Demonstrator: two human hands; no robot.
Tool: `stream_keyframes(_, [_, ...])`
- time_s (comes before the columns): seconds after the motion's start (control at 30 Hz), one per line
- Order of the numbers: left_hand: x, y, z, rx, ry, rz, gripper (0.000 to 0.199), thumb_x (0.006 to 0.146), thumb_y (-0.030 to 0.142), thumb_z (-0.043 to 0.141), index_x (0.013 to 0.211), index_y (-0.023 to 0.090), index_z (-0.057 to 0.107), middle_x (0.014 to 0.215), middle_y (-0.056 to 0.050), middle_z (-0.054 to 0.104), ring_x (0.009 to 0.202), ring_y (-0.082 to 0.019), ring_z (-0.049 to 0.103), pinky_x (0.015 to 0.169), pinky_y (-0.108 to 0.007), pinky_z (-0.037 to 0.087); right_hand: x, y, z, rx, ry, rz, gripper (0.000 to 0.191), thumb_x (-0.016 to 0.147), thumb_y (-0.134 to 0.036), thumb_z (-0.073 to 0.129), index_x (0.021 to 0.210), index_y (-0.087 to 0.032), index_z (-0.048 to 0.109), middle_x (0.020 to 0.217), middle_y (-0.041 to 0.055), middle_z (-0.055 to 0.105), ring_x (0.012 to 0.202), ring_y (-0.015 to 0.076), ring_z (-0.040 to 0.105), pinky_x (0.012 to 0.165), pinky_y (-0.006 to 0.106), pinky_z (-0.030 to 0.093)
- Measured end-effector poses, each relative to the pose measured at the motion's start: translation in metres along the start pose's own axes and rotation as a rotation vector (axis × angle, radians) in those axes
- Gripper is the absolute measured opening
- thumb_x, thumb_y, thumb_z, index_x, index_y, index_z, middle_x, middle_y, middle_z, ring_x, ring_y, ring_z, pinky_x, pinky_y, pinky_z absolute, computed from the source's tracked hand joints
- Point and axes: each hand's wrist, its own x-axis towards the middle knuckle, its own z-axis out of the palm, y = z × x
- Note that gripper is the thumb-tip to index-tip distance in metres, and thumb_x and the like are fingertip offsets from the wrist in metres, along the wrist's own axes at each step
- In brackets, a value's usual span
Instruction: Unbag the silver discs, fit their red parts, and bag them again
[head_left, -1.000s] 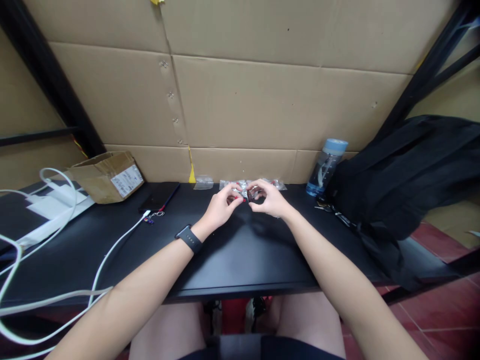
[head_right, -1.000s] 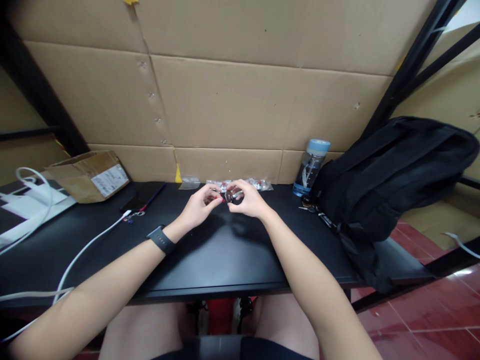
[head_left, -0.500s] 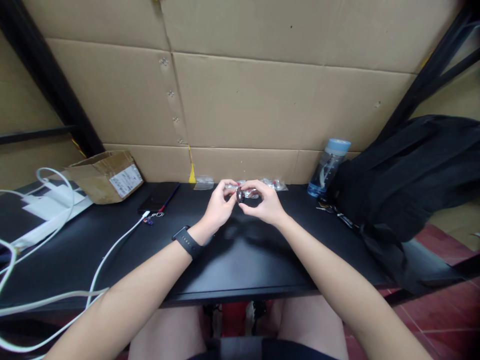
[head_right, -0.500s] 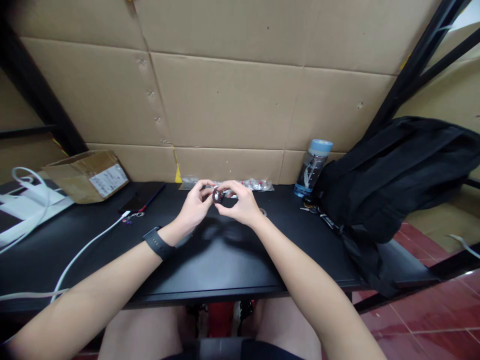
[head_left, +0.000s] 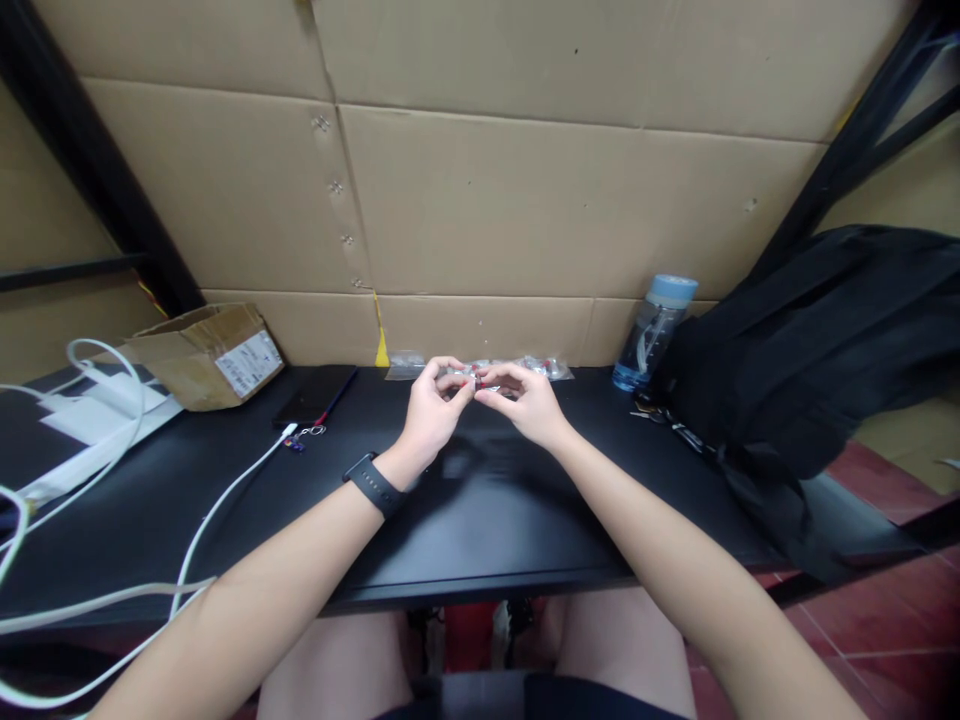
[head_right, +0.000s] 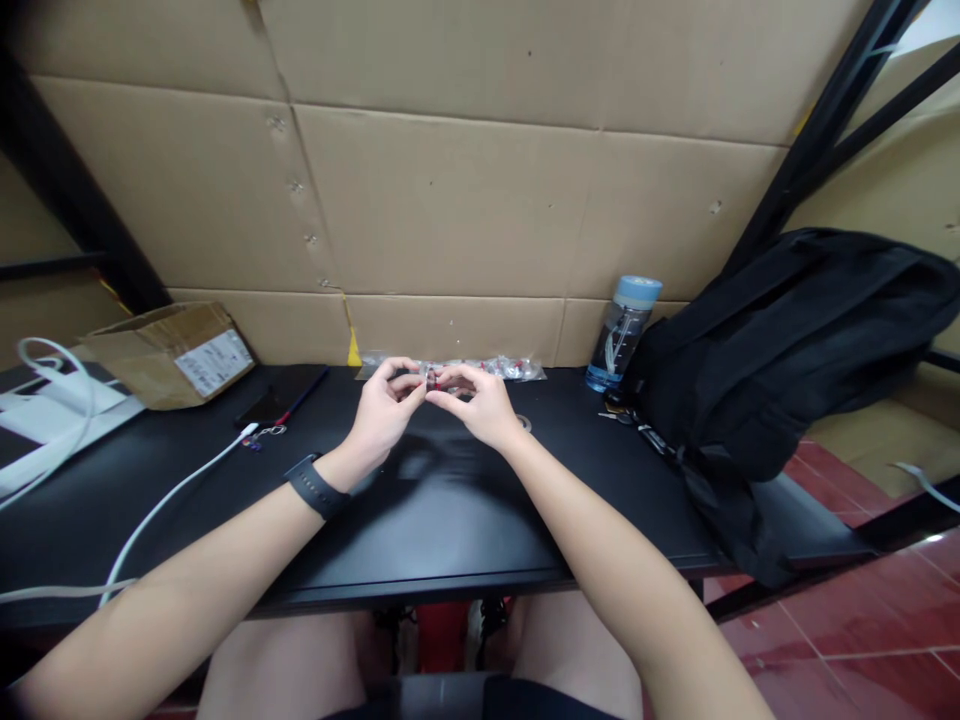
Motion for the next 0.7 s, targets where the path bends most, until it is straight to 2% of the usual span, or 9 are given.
stream_keyframes(0.1, [-0.001, 0.000, -0.001, 0.019, 0.013, -0.006, 0.040, 0.081, 0.037, 0.077, 0.105, 0.021, 0.049, 0.087, -0.003, 0.071, 0.089, -0.021, 0.073, 0.083, -0.033, 0.056, 0.001, 0.006, -0.001, 0.108, -0.043, 0.035, 0.034, 0.082, -0.051, 0.075, 0.094, -0.021, 0.065, 0.121, 0.0097, 0.070, 0.107, 0.0216, 0.071, 0.097, 0.039, 0.058])
stream_keyframes(0.17, [-0.001, 0.000, -0.001, 0.024, 0.008, -0.005, 0.042, 0.080, 0.038, 0.078, 0.105, 0.021, 0.049, 0.088, -0.004, 0.072, 0.089, -0.021, 0.073, 0.083, -0.033, 0.056, 0.002, 0.008, -0.003, 0.094, -0.038, 0.017, 0.033, 0.084, -0.051, 0.073, 0.093, -0.020, 0.066, 0.122, 0.0101, 0.069, 0.108, 0.0214, 0.070, 0.097, 0.039, 0.057])
stream_keyframes(0.33, [-0.001, -0.004, -0.001, 0.060, 0.011, 0.014, 0.040, 0.079, 0.036, 0.079, 0.104, 0.021, 0.051, 0.087, -0.003, 0.072, 0.087, -0.021, 0.073, 0.079, -0.030, 0.055, 0.002, 0.004, -0.007, -0.158, -0.037, -0.029, 0.023, 0.091, -0.043, 0.066, 0.089, -0.020, 0.069, 0.117, 0.0102, 0.066, 0.110, 0.0209, 0.065, 0.083, 0.032, 0.059])
stream_keyframes(0.43, [0.004, -0.013, -0.005, 0.169, -0.025, 0.046, 0.034, 0.084, 0.036, 0.074, 0.106, 0.021, 0.053, 0.087, -0.003, 0.071, 0.085, -0.020, 0.072, 0.079, -0.030, 0.054, 0.003, 0.001, -0.011, -0.293, -0.065, -0.027, 0.016, 0.093, -0.034, 0.062, 0.088, -0.020, 0.067, 0.118, 0.0102, 0.064, 0.108, 0.0201, 0.064, 0.078, 0.029, 0.057])
stream_keyframes(0.5, [0.008, -0.024, -0.012, 0.343, -0.054, 0.067, 0.023, 0.092, 0.037, 0.064, 0.106, 0.021, 0.056, 0.097, -0.006, 0.072, 0.091, -0.021, 0.069, 0.084, -0.034, 0.052, 0.003, 0.002, -0.016, -0.408, -0.095, -0.040, 0.012, 0.092, -0.027, 0.061, 0.085, -0.019, 0.066, 0.117, 0.0103, 0.063, 0.110, 0.0208, 0.063, 0.085, 0.032, 0.055])
stream_keyframes(0.57, [0.013, -0.036, -0.023, 0.632, -0.103, 0.074, 0.017, 0.097, 0.034, 0.054, 0.106, 0.021, 0.061, 0.110, -0.009, 0.070, 0.103, -0.025, 0.065, 0.092, -0.041, 0.049, 0.003, 0.004, -0.025, -0.568, -0.168, -0.071, 0.009, 0.089, -0.021, 0.062, 0.081, -0.019, 0.065, 0.117, 0.0104, 0.062, 0.114, 0.0228, 0.061, 0.098, 0.038, 0.050])
stream_keyframes(0.63, [0.018, -0.048, -0.035, 0.932, -0.201, 0.096, 0.021, 0.093, 0.028, 0.055, 0.111, 0.023, 0.064, 0.123, -0.011, 0.066, 0.116, -0.032, 0.058, 0.098, -0.049, 0.044, 0.003, 0.006, -0.034, -0.721, -0.269, -0.088, 0.007, 0.085, -0.017, 0.063, 0.079, -0.019, 0.064, 0.118, 0.0110, 0.063, 0.117, 0.0255, 0.059, 0.105, 0.041, 0.045])
stream_keyframes(0.7, [0.021, -0.058, -0.044, 1.077, -0.311, 0.112, 0.030, 0.092, 0.026, 0.054, 0.120, 0.026, 0.065, 0.135, -0.012, 0.062, 0.123, -0.036, 0.052, 0.100, -0.053, 0.040, 0.003, 0.007, -0.042, -0.794, -0.361, -0.073, 0.007, 0.084, -0.015, 0.064, 0.077, -0.019, 0.065, 0.117, 0.0113, 0.064, 0.117, 0.0265, 0.059, 0.105, 0.040, 0.044])
